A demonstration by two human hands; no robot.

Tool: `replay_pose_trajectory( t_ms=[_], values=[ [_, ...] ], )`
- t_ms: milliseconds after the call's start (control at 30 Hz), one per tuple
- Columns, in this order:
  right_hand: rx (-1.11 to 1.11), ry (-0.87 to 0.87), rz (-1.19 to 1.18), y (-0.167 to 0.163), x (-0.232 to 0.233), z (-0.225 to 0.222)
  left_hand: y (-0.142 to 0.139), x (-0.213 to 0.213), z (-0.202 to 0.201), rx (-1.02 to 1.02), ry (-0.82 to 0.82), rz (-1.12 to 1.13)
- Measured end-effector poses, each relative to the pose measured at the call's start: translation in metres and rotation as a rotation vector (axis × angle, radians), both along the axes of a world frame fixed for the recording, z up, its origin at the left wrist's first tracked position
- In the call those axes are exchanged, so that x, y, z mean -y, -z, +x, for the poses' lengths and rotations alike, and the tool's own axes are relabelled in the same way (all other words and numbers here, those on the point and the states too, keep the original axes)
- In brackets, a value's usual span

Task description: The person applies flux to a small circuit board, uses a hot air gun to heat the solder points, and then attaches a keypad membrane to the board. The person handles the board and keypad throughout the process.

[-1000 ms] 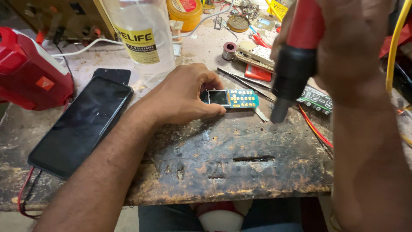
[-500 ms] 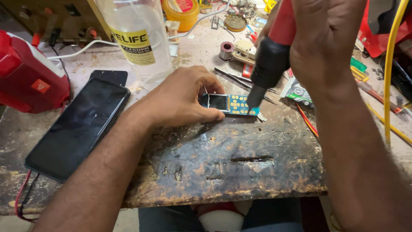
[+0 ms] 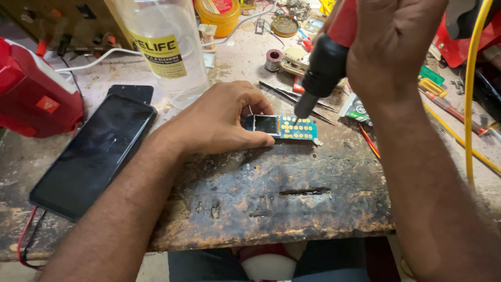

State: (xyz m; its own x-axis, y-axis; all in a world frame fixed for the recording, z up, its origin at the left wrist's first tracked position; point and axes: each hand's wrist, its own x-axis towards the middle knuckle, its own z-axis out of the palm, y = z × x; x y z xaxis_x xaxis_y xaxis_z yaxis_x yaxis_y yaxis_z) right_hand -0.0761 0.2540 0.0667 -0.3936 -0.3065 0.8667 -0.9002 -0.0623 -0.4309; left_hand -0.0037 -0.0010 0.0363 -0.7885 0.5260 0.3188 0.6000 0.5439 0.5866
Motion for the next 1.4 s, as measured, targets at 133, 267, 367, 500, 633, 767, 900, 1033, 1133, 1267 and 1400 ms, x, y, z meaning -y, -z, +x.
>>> replay_pose_trajectory(
  t_ms=[133, 267, 367, 500, 633, 767, 900, 1033, 1133, 1267, 1400],
  values=[
    [0.061, 0.001, -0.033, -0.009, 0.013, 0.014, 0.000, 0.000, 0.000, -0.005, -0.005, -0.021],
    [0.307, -0.051, 0.022, -0.034, 0.006, 0.038, 0.000, 0.000, 0.000, 0.000, -0.004, -0.008],
    [0.373, -0.084, 0.134, -0.043, -0.001, 0.046, 0.001, 0.000, 0.000, 0.009, -0.007, -0.012],
    [0.345, -0.134, 0.104, -0.030, 0.002, 0.036, 0.002, -0.001, -0.002, -0.008, 0.001, -0.023],
    [0.198, -0.142, 0.068, -0.015, 0.002, 0.020, 0.004, 0.000, -0.002, -0.036, 0.024, 0.000],
    [0.055, -0.019, 0.036, -0.008, -0.002, 0.008, 0.002, 0.000, -0.001, -0.006, 0.026, -0.005],
    [0.030, 0.077, -0.003, -0.005, -0.003, 0.000, -0.001, -0.001, 0.001, 0.046, 0.012, -0.003],
    [0.029, 0.099, -0.018, 0.000, 0.004, 0.003, -0.002, -0.002, 0.002, 0.039, 0.015, -0.001],
    [0.012, 0.049, -0.011, 0.001, 0.007, 0.005, -0.001, -0.001, 0.001, 0.020, 0.017, 0.003],
    [0.018, 0.132, 0.000, -0.002, -0.003, -0.003, -0.001, -0.001, 0.001, 0.009, 0.015, -0.006],
    [0.105, 0.290, 0.018, -0.004, -0.021, -0.013, -0.002, -0.002, 0.002, 0.029, 0.005, 0.004]
  ],
)
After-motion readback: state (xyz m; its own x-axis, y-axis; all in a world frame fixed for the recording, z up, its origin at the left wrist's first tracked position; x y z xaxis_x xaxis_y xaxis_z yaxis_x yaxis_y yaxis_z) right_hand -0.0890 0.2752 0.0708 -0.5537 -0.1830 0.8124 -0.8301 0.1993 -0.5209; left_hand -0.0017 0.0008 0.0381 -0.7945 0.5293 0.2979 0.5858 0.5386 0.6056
